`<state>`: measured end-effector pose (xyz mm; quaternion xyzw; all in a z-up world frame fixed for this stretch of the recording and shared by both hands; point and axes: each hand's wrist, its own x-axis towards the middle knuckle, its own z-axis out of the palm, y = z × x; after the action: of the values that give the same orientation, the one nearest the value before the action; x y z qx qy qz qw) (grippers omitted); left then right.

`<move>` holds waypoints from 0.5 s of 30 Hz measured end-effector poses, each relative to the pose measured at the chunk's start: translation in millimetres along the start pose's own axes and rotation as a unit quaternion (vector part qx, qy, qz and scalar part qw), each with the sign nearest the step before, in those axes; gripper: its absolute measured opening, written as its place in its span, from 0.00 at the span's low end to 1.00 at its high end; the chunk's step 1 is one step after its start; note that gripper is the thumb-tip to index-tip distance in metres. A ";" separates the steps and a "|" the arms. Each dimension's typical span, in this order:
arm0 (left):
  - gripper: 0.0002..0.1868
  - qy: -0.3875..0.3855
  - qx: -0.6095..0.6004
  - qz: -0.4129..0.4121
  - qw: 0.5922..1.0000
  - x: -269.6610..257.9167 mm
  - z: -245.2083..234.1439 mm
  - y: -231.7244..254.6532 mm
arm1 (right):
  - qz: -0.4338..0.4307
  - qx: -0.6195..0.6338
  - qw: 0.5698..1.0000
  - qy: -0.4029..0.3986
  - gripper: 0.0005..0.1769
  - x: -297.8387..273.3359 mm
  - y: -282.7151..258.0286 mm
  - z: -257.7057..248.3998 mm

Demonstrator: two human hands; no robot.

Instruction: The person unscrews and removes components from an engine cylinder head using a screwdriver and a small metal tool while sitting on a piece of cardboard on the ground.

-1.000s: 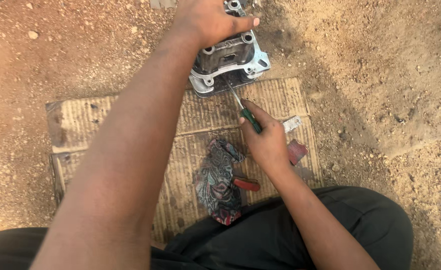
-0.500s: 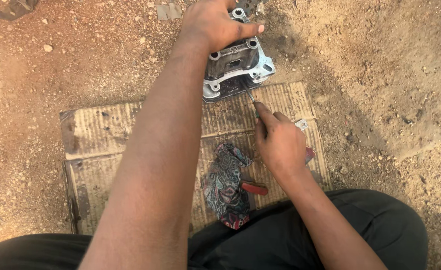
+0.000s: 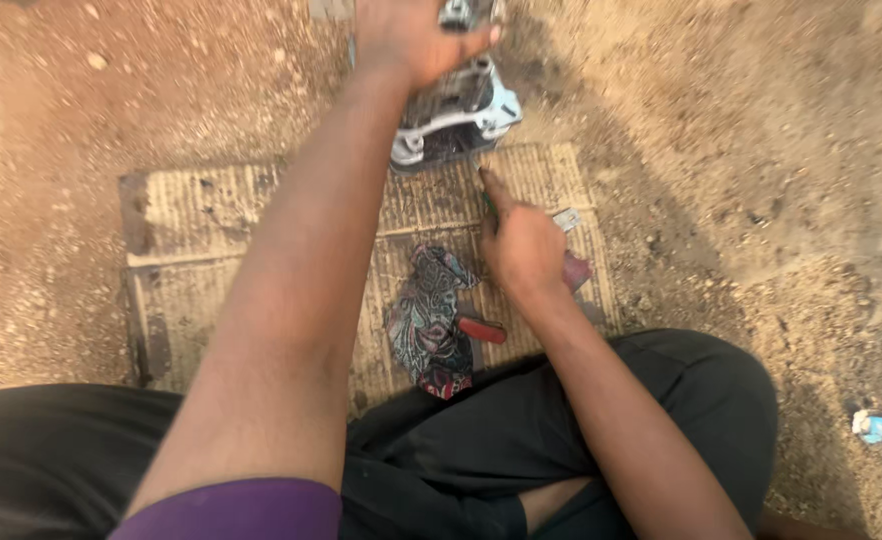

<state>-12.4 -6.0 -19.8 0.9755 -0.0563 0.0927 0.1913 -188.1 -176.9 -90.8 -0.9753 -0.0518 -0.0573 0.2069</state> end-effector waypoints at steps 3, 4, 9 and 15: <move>0.47 0.027 -0.030 0.018 0.999 -14.7 1.6 -5.5 | 0.001 -0.001 1.000 0.004 0.31 -1.7 -0.1 -1.1; 0.47 0.017 -0.052 0.012 0.998 -20.3 0.9 -7.5 | 0.003 0.000 1.000 0.003 0.30 -3.0 0.7 -0.2; 0.56 0.019 0.000 0.062 0.998 -49.0 -4.8 -16.5 | 0.043 0.143 0.988 0.049 0.28 -21.9 13.3 3.0; 0.46 0.083 -0.057 0.014 0.995 -53.1 2.8 -11.4 | 0.161 0.242 0.955 0.056 0.26 -5.1 31.4 1.0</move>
<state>-62.1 7.4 -37.3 0.9512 -0.0595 0.1726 0.2489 -189.1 -205.4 -104.9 -0.8868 0.1056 -0.0632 0.4454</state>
